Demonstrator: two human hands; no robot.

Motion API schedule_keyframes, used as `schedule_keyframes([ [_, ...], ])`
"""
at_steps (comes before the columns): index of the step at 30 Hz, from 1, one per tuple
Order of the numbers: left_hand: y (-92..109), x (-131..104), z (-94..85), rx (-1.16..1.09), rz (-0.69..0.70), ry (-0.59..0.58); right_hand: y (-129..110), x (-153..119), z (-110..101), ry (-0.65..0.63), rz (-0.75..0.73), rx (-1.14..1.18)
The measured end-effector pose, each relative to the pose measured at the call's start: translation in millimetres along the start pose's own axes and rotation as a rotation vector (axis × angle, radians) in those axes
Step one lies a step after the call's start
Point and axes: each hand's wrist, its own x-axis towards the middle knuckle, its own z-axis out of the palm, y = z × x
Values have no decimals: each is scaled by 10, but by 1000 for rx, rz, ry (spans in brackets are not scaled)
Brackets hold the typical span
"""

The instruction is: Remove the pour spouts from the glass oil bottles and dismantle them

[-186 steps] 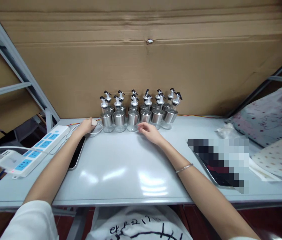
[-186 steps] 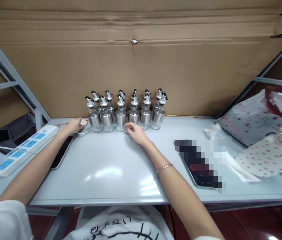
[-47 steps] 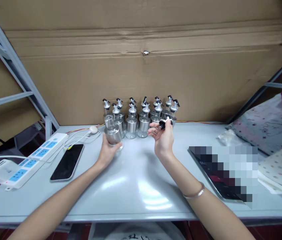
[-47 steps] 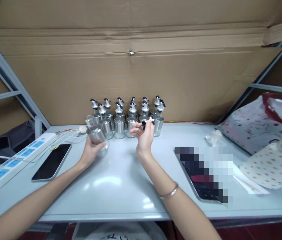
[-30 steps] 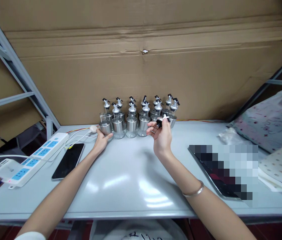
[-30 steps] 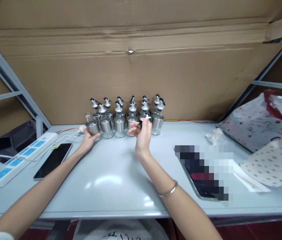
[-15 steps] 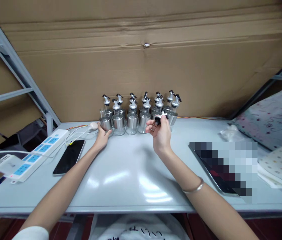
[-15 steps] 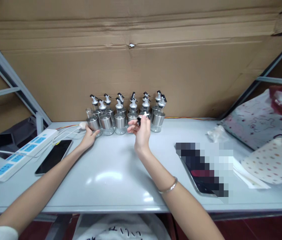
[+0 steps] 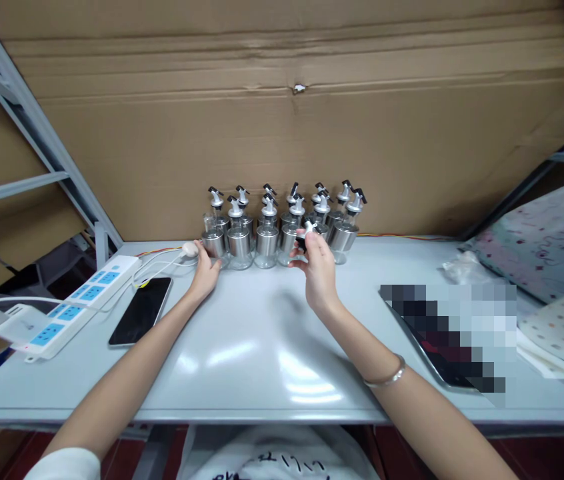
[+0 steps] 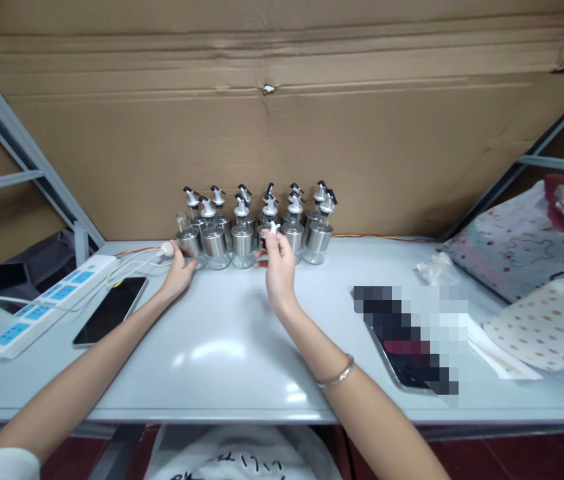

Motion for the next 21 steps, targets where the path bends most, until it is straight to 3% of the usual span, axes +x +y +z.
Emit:
schedule_keyframes([
  [5, 62, -110, -7, 118, 147, 60, 10, -18, -8, -17, -176, -124],
  [8, 183, -205, -5, 285, 311, 77, 13, -25, -21, -58, -255, -216],
  [11, 386, -363, 20, 432, 501, -21, -7, -43, -53, -107, -321, -298],
  [14, 639, -615, 91, 435, 670, -97, -48, -95, -114, -119, -553, -498],
  [17, 887, -880, 197, 405, 840, -67, -68, -163, -175, -175, -790, -651],
  [21, 1139, -1026, 304, 401, 909, -12, -20, -199, -202, -201, -824, -664],
])
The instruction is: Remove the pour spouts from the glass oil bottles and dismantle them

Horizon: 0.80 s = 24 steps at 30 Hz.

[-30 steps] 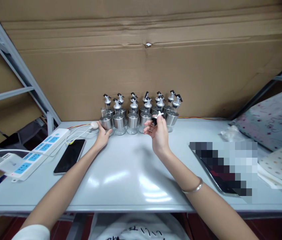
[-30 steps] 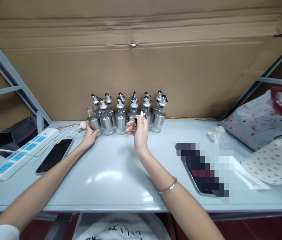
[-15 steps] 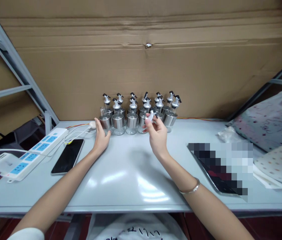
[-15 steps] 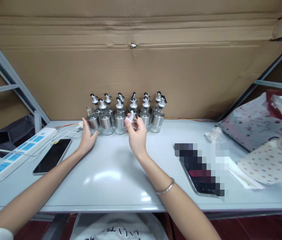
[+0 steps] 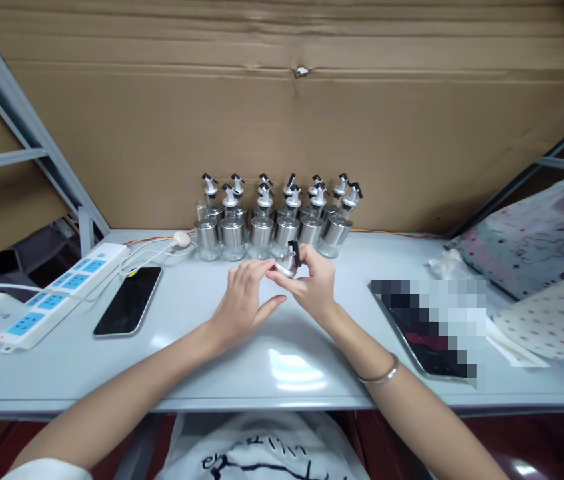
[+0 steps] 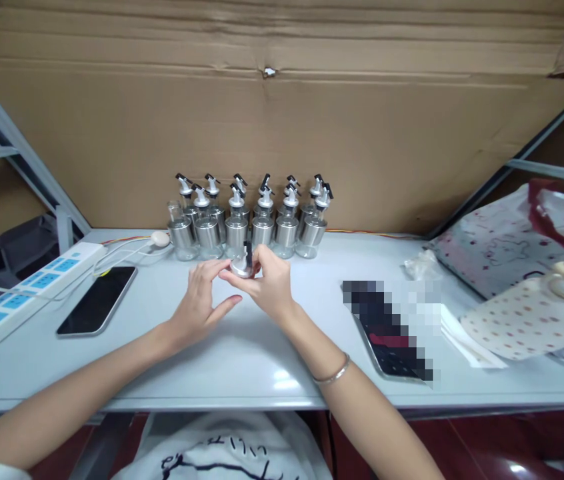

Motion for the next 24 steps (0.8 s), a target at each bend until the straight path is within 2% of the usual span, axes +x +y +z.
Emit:
schedule_keyframes([
  [5, -7, 148, -53, 23, 47, 31, 55, -33, 55, -73, -22, 55],
  [8, -73, 110, -107, -18, 24, -30, 64, -42, 37, -189, -32, 97],
  [12, -147, -16, -129, -121, -40, -129, 46, -35, -6, -314, 46, 25],
  [17, -115, -54, -77, -182, -139, -139, -9, -57, 14, -223, 109, -67],
  [20, -93, 17, -53, -142, -209, -265, 34, -85, 60, -231, 54, -83],
  [24, -124, 183, -15, -187, -378, -442, 233, -78, 91, -294, -24, -117],
])
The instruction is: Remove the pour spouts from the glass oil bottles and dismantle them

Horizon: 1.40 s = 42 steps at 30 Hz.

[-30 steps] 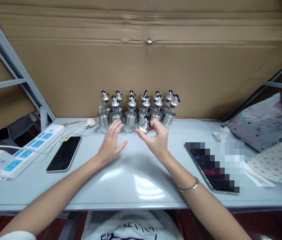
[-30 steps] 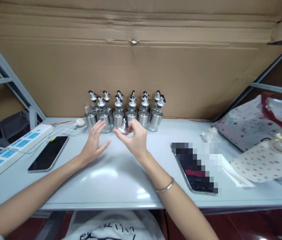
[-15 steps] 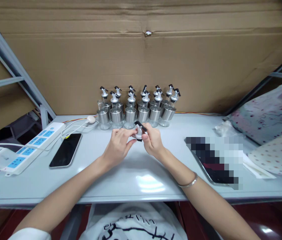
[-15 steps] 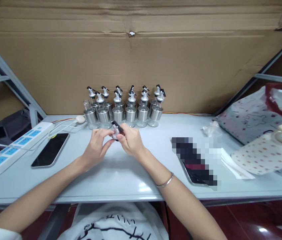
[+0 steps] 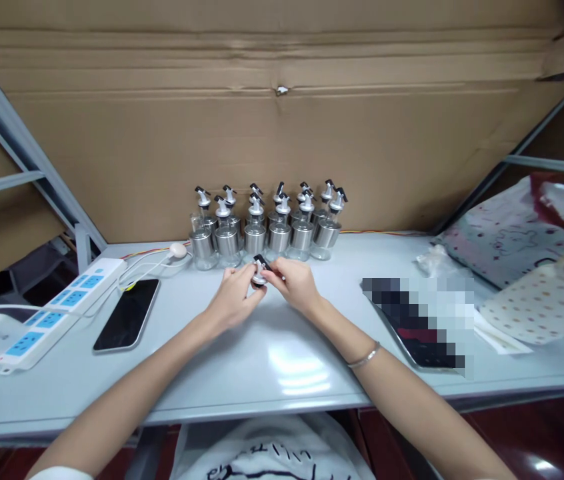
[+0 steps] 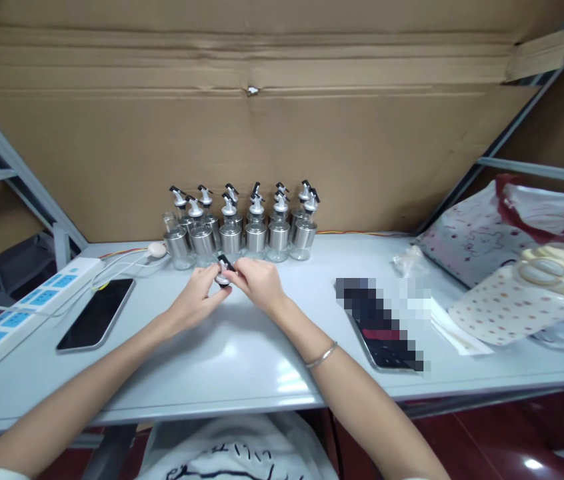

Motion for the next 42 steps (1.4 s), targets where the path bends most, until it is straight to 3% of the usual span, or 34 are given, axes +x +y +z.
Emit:
schedule_keyframes([
  [4, 57, 93, 44, -98, -104, 43, 119, 31, -43, -45, -18, -9],
  [8, 117, 34, 107, -171, -151, 108, 75, 30, -87, -90, -51, -15],
  [12, 84, -56, 85, -322, -108, 39, 36, -1, -44, -85, -101, -47],
  [15, -41, -95, 75, -438, -28, -121, 23, -14, -17, -59, -48, -32],
  [17, -147, -103, 87, -374, 52, -259, 27, -3, -32, 5, 33, -1],
  [20, -257, -91, 97, -308, 50, -273, 83, 29, -71, 43, 149, 9],
  [22, -276, -79, 73, -206, 63, -216, 157, 43, -70, -36, 238, -7],
  [27, -239, -72, -43, 145, 260, -167, 348, 0, 38, -376, 423, -119],
  [36, -243, -72, -41, 194, 318, -180, 413, -88, 115, -556, 394, -141],
  [42, -292, -60, -180, 206, 353, -98, 365, -62, 81, -523, 417, -231],
])
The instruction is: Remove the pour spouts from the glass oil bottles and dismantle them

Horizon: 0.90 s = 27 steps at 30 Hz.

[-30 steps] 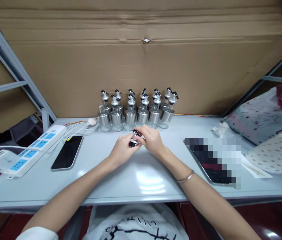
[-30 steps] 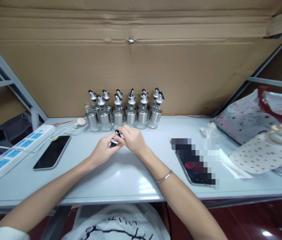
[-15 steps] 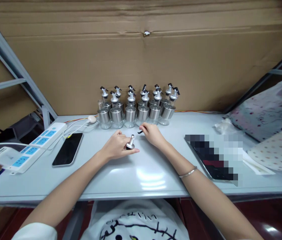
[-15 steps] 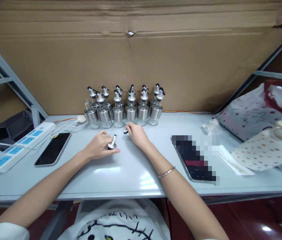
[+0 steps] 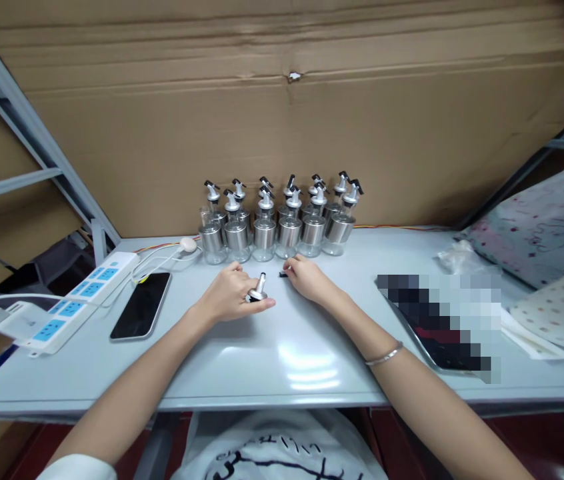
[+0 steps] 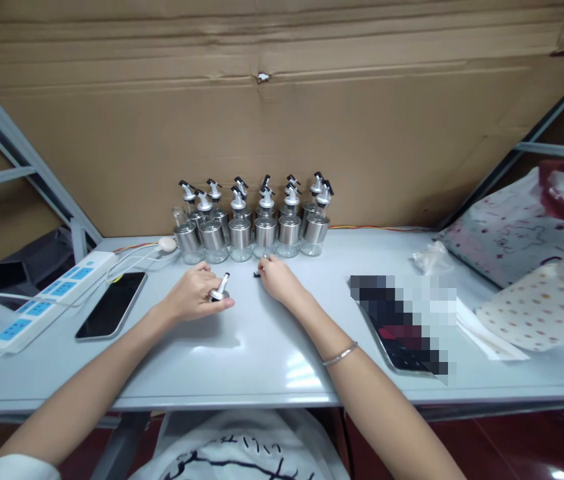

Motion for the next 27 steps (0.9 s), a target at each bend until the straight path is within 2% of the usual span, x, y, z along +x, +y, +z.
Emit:
schedule_keyframes([
  [5, -62, -15, -12, 5, -46, -30, 29, -9, -76, -24, -41, 0],
  [8, -50, -14, 27, 1, -39, -54, 61, -5, -95, -33, -58, 16],
  [14, -10, -7, 62, -6, 17, -24, 91, -2, -67, -82, -66, 29],
  [21, 9, 3, 82, 21, 5, -57, 64, -6, -94, -97, -59, 58],
  [24, 27, 10, 88, 7, 3, -84, -1, -20, -173, -73, -51, 223],
  [27, 26, 11, 96, -9, -1, -103, -103, -61, -278, -173, -82, 627],
])
